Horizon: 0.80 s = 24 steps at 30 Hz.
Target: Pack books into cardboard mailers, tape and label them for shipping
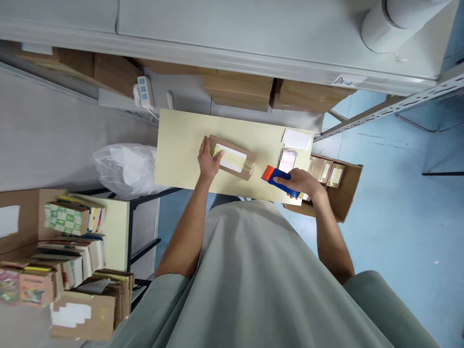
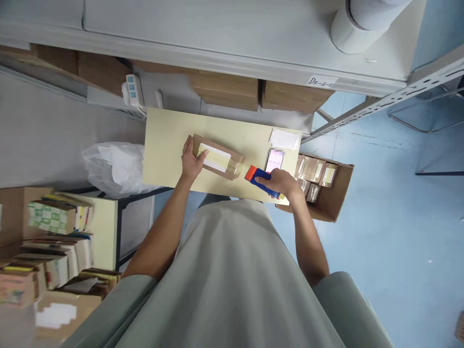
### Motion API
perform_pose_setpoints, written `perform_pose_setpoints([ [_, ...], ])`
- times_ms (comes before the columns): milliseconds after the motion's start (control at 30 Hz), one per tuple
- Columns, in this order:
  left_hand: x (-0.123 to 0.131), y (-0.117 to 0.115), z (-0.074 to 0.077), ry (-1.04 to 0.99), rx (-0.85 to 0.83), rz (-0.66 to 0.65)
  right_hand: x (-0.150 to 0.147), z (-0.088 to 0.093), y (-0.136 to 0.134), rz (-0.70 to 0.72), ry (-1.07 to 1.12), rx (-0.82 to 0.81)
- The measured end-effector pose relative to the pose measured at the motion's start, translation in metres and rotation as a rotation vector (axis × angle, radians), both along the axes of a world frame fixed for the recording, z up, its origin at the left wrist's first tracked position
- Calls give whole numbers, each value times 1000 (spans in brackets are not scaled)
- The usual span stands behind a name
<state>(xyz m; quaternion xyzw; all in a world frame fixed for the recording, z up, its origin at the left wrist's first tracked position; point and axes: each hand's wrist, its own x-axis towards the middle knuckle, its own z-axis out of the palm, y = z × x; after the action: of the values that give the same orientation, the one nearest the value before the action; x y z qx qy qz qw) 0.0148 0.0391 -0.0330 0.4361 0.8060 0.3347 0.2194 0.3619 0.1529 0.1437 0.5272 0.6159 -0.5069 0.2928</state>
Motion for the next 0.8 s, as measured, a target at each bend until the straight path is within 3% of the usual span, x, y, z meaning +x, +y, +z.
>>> perform_pose_setpoints([
  [200, 0, -7, 12, 33, -48, 51, -42, -38, -14, 144, -115, 197],
  [400, -1, -14, 7, -10, -160, 245, -74, -47, -35, 205, -133, 299],
  [500, 4, -10, 4, -46, -168, 270, -82, -55, -45, 199, -129, 365],
  [633, 12, -8, 6, -13, -117, 254, -79, -71, -52, 97, -163, 408],
  [800, 8, -13, 14, -32, -112, 190, -57, -85, -52, -196, -137, 429],
])
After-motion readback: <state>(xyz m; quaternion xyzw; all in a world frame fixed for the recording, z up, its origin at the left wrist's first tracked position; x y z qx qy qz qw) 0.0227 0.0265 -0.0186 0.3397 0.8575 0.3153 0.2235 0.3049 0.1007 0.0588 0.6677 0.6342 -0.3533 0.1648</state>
